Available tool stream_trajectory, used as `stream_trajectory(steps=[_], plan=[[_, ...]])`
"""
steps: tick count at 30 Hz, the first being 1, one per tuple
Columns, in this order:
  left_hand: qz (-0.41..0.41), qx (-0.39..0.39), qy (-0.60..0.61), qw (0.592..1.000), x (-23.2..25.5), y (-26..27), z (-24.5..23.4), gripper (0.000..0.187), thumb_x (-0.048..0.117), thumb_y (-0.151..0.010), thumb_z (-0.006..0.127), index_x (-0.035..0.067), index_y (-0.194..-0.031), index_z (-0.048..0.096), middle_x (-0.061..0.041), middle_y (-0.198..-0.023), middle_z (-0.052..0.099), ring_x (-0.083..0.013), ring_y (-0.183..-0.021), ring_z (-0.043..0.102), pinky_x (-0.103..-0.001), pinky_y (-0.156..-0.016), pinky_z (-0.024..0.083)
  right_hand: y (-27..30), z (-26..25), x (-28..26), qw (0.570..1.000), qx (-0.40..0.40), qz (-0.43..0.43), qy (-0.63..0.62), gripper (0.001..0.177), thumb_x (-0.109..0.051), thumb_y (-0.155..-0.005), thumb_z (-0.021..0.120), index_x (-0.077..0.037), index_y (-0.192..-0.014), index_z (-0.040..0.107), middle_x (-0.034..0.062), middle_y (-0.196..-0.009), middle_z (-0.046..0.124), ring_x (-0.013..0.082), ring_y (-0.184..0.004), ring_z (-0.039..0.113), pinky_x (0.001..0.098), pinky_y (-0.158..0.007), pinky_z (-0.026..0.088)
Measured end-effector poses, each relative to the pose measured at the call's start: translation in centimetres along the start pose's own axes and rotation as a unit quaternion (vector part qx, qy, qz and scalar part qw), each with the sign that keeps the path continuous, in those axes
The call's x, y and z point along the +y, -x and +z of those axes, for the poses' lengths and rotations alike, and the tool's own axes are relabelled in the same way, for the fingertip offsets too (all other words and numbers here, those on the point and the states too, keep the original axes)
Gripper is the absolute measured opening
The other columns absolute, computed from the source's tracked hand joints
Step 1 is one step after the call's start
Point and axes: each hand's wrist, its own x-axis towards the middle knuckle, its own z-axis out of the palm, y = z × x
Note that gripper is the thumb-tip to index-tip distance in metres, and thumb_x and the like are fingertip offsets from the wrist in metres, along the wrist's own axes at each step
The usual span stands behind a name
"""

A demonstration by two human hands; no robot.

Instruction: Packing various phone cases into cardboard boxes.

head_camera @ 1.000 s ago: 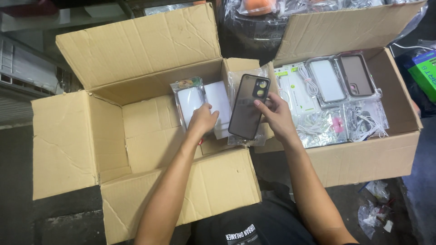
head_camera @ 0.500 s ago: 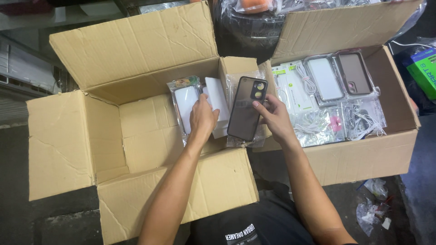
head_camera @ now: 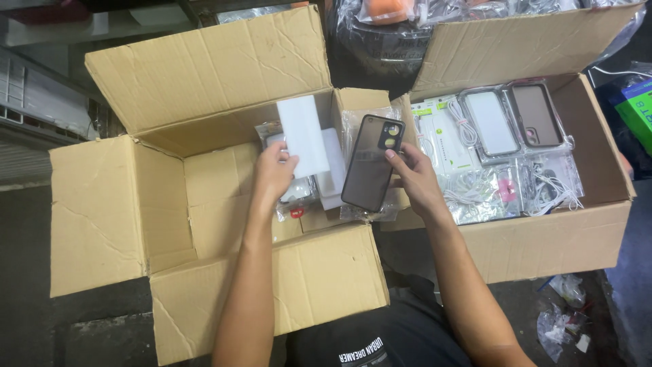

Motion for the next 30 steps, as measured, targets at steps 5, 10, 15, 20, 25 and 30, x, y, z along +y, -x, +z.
stream_trajectory(steps=[5, 10, 15, 20, 25, 30], plan=[[0.043, -0.023, 0.191, 0.980, 6.5, 5.0, -4.2, 0.059, -0.001, -0.089, 0.070, 0.007, -0.144, 0.050, -0.009, -0.104, 0.069, -0.0100, -0.079, 0.066, -0.025, -0.067, 0.055, -0.1, 0.6, 0.0, 0.999, -0.034, 0.007, -0.017, 0.030, -0.030, -0.102, 0.060, -0.012, -0.126, 0.065, -0.0066, -0.105, 0.067, 0.0036, -0.091, 0.063, 0.0233, -0.067, 0.052], [0.099, -0.015, 0.239, 0.966, 8.8, 9.1, -4.4, 0.071, -0.007, -0.088, 0.071, 0.007, -0.153, 0.045, -0.010, -0.114, 0.064, -0.0076, -0.083, 0.064, -0.021, -0.071, 0.055, -0.3, 1.9, -0.1, 0.995, -0.084, 0.017, -0.056, 0.029, -0.025, -0.105, 0.058, -0.011, -0.129, 0.064, -0.0055, -0.104, 0.068, 0.0053, -0.088, 0.061, 0.0247, -0.069, 0.054], [0.098, -0.020, 0.178, 0.979, 10.2, 11.9, -3.5, 0.057, -0.006, -0.090, 0.071, 0.009, -0.144, 0.060, -0.009, -0.113, 0.065, -0.0087, -0.085, 0.065, -0.023, -0.070, 0.055, 0.5, 3.4, -1.7, 0.993, -0.115, 0.032, -0.025, 0.034, -0.026, -0.103, 0.056, -0.012, -0.133, 0.062, -0.0057, -0.111, 0.066, 0.0038, -0.093, 0.061, 0.0243, -0.070, 0.055], [0.104, 0.004, 0.121, 0.987, 10.8, 13.2, -2.7, 0.051, -0.005, -0.087, 0.073, 0.009, -0.135, 0.066, -0.007, -0.109, 0.069, -0.0116, -0.090, 0.069, -0.026, -0.074, 0.061, 0.6, 4.1, -1.6, 0.989, -0.143, 0.017, -0.026, 0.035, -0.027, -0.104, 0.057, -0.008, -0.132, 0.061, -0.0028, -0.112, 0.066, 0.0060, -0.094, 0.062, 0.0250, -0.071, 0.056], [0.110, 0.015, 0.115, 0.987, 10.4, 13.6, -2.1, 0.047, -0.004, -0.087, 0.073, 0.009, -0.132, 0.068, -0.007, -0.108, 0.071, -0.0127, -0.093, 0.070, -0.027, -0.076, 0.062, 0.8, 4.4, -1.7, 0.986, -0.165, 0.000, -0.032, 0.035, -0.029, -0.105, 0.057, -0.006, -0.131, 0.061, -0.0008, -0.112, 0.068, 0.0084, -0.092, 0.063, 0.0252, -0.072, 0.057], [0.128, 0.048, 0.120, 0.983, 10.6, 13.8, -1.3, 0.039, -0.003, -0.090, 0.072, 0.007, -0.128, 0.071, -0.007, -0.107, 0.071, -0.0123, -0.091, 0.069, -0.026, -0.073, 0.060, 0.8, 4.5, -1.9, 0.985, -0.172, -0.013, -0.028, 0.036, -0.030, -0.102, 0.058, -0.007, -0.130, 0.061, -0.0010, -0.111, 0.068, 0.0062, -0.097, 0.065, 0.0248, -0.072, 0.057]])
